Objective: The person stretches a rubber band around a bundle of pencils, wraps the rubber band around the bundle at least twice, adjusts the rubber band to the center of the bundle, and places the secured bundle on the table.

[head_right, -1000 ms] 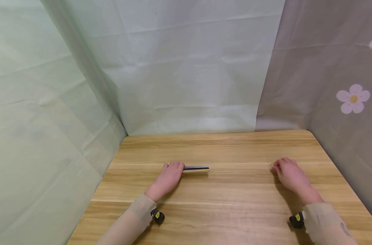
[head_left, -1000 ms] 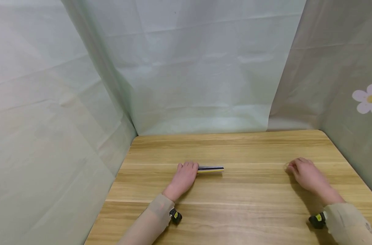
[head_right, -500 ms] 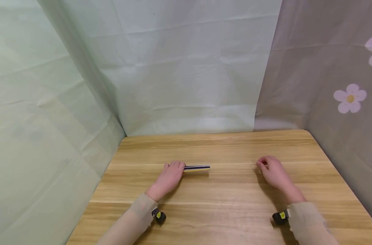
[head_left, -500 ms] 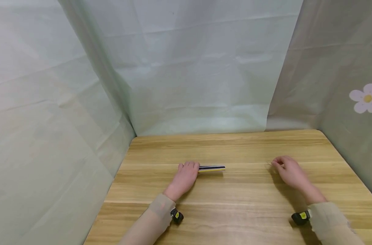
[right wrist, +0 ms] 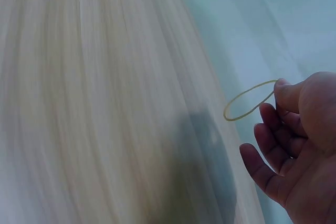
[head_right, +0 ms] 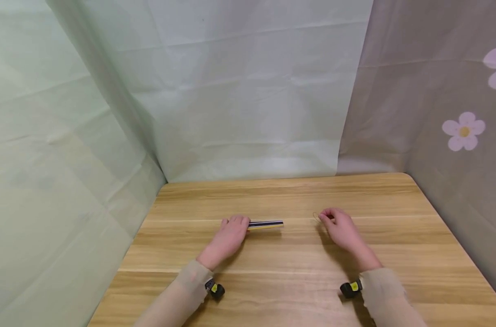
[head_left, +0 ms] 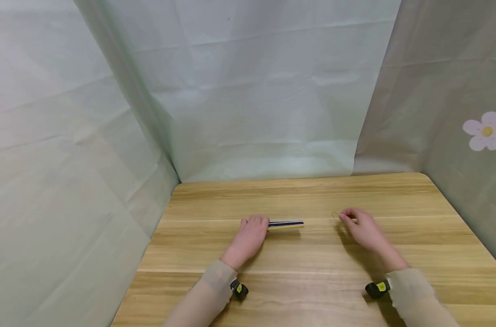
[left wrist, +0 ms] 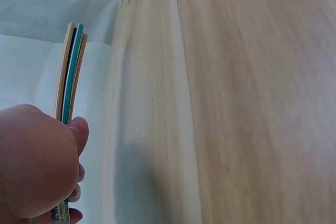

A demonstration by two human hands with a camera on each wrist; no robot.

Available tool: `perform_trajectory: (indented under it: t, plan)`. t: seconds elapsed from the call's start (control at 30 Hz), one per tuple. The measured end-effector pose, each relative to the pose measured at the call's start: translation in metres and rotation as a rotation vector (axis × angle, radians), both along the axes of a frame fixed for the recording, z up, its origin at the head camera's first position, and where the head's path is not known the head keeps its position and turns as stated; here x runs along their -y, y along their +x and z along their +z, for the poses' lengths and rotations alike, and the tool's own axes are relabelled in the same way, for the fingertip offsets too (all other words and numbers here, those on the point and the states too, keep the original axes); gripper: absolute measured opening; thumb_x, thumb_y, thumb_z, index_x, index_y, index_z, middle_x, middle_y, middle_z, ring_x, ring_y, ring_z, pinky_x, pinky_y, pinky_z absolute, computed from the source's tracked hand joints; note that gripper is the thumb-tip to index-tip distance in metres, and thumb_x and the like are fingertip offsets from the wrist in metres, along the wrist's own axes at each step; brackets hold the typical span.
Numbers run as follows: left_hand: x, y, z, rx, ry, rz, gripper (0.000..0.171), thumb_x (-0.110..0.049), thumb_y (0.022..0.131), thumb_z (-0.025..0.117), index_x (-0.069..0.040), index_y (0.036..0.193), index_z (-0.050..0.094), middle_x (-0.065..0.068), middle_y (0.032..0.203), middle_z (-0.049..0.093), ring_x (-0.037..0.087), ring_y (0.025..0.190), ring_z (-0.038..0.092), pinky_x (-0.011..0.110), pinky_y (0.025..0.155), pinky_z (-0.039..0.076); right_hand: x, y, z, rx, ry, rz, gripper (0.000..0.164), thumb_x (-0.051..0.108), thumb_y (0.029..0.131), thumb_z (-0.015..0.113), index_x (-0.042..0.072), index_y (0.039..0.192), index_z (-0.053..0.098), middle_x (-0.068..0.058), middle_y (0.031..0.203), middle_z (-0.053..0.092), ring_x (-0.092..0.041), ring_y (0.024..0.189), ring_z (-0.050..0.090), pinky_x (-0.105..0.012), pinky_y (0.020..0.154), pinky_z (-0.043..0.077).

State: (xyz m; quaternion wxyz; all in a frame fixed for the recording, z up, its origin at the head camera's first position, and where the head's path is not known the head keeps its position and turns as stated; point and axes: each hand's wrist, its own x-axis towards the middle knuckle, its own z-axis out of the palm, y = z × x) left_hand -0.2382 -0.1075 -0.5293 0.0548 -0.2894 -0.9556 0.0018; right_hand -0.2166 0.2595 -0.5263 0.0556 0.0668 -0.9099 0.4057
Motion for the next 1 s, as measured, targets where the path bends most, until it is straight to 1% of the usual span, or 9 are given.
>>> perform_trajectory:
  t: [0.23,0.43,0.57,0.67,0.83,1.0]
  plan:
    - [-0.006,0.001,0.0,0.012,0.014,0.003,0.012,-0.024,0.113,0.055,-0.012,0.114,0.055,0.005,0.109,0.062,0.021,0.096,0.053,0.038,0.079,0.039,0.035,-0.005,-0.002,-0.022,-0.066,0.038,0.021,0.017,0.111,0.061,-0.002,0.115,0.068,-0.012,0.108,0.068,-0.029,0.105,0.063,-0.055,0.096,0.053]
    - [-0.01,-0.001,-0.003,0.011,0.008,0.011,0.013,-0.024,0.114,0.051,-0.012,0.115,0.054,0.004,0.107,0.061,0.021,0.095,0.052,0.038,0.079,0.04,0.058,-0.01,-0.002,-0.011,-0.1,0.062,0.016,0.015,0.11,0.063,0.001,0.114,0.069,-0.008,0.106,0.069,-0.025,0.103,0.063,-0.052,0.095,0.053]
    - [-0.012,-0.002,-0.007,0.007,0.014,0.019,0.014,-0.025,0.115,0.05,-0.012,0.114,0.053,0.004,0.103,0.058,0.021,0.093,0.051,0.037,0.078,0.039,0.069,-0.009,-0.002,-0.008,-0.115,0.079,0.014,0.014,0.109,0.063,0.002,0.113,0.069,-0.007,0.106,0.069,-0.024,0.103,0.063,-0.05,0.094,0.055]
    - [-0.013,-0.002,-0.009,0.008,0.014,0.028,0.016,-0.027,0.115,0.051,-0.011,0.114,0.053,0.004,0.104,0.059,0.021,0.093,0.053,0.037,0.078,0.039,0.076,-0.008,-0.001,-0.007,-0.126,0.083,0.012,0.012,0.108,0.064,0.003,0.112,0.07,-0.007,0.106,0.07,-0.022,0.102,0.063,-0.048,0.092,0.055]
    - [-0.014,-0.003,-0.008,0.0,0.027,0.059,0.018,-0.027,0.114,0.052,-0.01,0.116,0.055,0.006,0.107,0.063,0.023,0.097,0.058,0.039,0.079,0.041,0.086,-0.008,0.001,-0.016,-0.137,0.083,0.009,0.011,0.107,0.067,0.005,0.11,0.071,-0.005,0.104,0.069,-0.02,0.098,0.062,-0.042,0.089,0.056]
    - [-0.015,-0.005,-0.004,-0.012,0.048,0.09,0.016,-0.026,0.114,0.054,-0.01,0.113,0.057,0.006,0.105,0.065,0.024,0.098,0.06,0.04,0.079,0.043,0.093,-0.008,0.001,-0.044,-0.134,0.075,0.005,0.011,0.106,0.068,0.008,0.107,0.072,-0.003,0.102,0.068,-0.018,0.096,0.061,-0.039,0.085,0.056]
